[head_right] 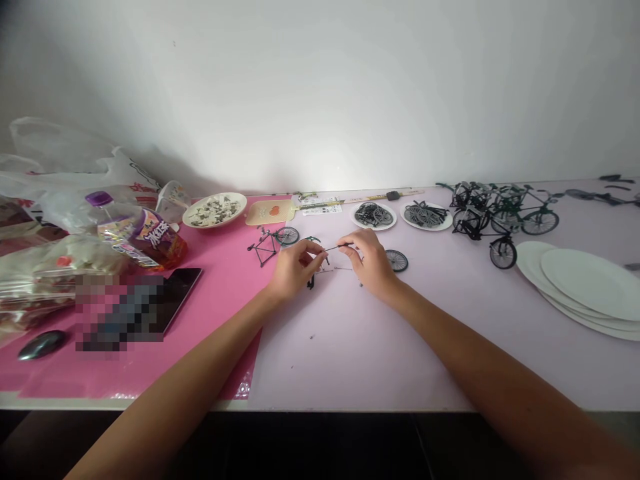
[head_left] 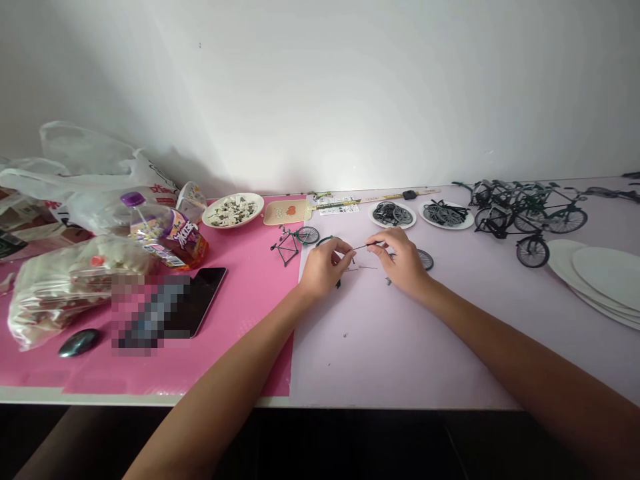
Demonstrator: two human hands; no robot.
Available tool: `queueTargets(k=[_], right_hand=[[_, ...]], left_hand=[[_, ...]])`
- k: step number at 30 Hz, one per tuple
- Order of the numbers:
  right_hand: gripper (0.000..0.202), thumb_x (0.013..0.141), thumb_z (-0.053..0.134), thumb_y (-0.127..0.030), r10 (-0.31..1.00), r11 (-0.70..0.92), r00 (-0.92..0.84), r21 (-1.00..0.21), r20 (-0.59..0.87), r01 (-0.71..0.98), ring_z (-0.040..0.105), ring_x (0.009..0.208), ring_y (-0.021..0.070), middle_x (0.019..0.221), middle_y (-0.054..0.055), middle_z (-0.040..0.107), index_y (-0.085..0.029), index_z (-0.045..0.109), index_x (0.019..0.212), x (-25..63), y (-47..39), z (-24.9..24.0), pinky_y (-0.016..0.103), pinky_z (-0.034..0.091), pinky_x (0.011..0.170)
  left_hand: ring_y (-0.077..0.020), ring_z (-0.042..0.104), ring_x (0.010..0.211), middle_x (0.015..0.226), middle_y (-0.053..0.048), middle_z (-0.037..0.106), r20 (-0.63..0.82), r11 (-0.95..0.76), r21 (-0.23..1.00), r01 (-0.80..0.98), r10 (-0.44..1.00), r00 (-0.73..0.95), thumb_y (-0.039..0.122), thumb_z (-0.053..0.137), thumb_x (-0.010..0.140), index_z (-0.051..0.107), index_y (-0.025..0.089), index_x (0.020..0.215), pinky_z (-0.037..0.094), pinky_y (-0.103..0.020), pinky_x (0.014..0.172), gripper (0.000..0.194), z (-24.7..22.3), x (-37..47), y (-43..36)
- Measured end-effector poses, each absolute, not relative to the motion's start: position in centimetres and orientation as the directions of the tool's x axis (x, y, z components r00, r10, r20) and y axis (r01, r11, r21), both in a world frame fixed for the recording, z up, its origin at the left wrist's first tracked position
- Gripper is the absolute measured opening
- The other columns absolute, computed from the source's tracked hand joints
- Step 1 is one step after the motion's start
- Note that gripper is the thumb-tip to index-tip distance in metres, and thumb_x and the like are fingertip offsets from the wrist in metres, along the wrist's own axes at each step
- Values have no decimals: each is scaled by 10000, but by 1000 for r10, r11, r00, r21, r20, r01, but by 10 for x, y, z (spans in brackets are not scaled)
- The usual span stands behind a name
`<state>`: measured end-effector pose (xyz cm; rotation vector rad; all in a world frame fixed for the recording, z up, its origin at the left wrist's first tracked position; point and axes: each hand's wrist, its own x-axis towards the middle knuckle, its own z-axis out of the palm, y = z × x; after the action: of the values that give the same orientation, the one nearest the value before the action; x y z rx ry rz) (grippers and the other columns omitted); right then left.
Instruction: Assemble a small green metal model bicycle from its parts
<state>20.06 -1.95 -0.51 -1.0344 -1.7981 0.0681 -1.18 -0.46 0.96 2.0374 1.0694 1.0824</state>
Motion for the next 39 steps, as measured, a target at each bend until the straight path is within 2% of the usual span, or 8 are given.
queueTargets(k=[9, 19, 25, 30, 32, 36, 39], right_hand=[[147, 1025, 574, -277, 645, 642, -156, -420, 748, 642, 625, 949, 291, 926, 58, 731, -287, 700, 948, 203, -18, -4, 486, 507, 899], [210, 1041, 541, -344, 673, 627, -172, -432, 719, 648, 608, 941, 296, 905, 63, 712, -282, 678, 895, 205, -16, -4, 487, 495, 895], [313, 1076, 455, -362, 671, 647, -216, -417, 709, 639, 579, 860, 270, 814, 56, 668, -269, 577, 803, 206, -17, -2, 462, 486, 843], [398, 1093, 409, -426, 732, 614, -231, -472, 641, 633, 576, 851, 269, 733, 44, 599, -268, 487, 736, 206, -19, -2, 443, 491, 817], [372, 1096, 410, -439, 762, 596, -243, -503, 600, 625, 591, 887, 266, 775, 44, 607, -265, 504, 781, 207, -20, -3, 430, 497, 826], [216, 1081, 460, -467, 819, 543, -226, -585, 527, 602, 620, 1028, 251, 1082, 72, 644, -266, 540, 1068, 209, -21, -8, 403, 513, 874], [208, 1087, 444, -460, 854, 501, -215, -635, 474, 589, 627, 991, 231, 1094, 64, 628, -264, 514, 1086, 209, -22, -10, 380, 510, 844]], left_hand=[[-117, 603, 579, 783, -20, 735, 374, -505, 783, 363, 849, 373, 328, 676, 963, 692, 190, 939, 456, -255, 580, 141, 9, -13, -4], [-127, 612, 521, 618, 18, 662, 342, -482, 810, 334, 851, 399, 361, 685, 959, 677, 195, 921, 457, -245, 549, 170, 7, -13, -5], [-133, 653, 536, 627, 9, 677, 337, -485, 822, 299, 838, 430, 368, 705, 954, 687, 182, 910, 460, -231, 539, 193, 7, -13, -6], [-140, 664, 545, 633, -3, 682, 359, -498, 816, 294, 835, 416, 381, 706, 953, 693, 177, 908, 467, -235, 538, 210, 7, -13, -5], [-138, 656, 539, 627, -2, 679, 364, -503, 809, 304, 835, 413, 379, 707, 953, 697, 177, 912, 471, -237, 544, 206, 7, -14, -4], [-128, 636, 526, 609, 7, 665, 373, -519, 792, 322, 828, 418, 342, 696, 959, 701, 180, 907, 474, -238, 562, 170, 9, -15, -5], [-122, 626, 522, 605, 12, 658, 380, -531, 781, 329, 822, 424, 315, 690, 962, 698, 176, 897, 467, -231, 565, 154, 12, -15, -6]])
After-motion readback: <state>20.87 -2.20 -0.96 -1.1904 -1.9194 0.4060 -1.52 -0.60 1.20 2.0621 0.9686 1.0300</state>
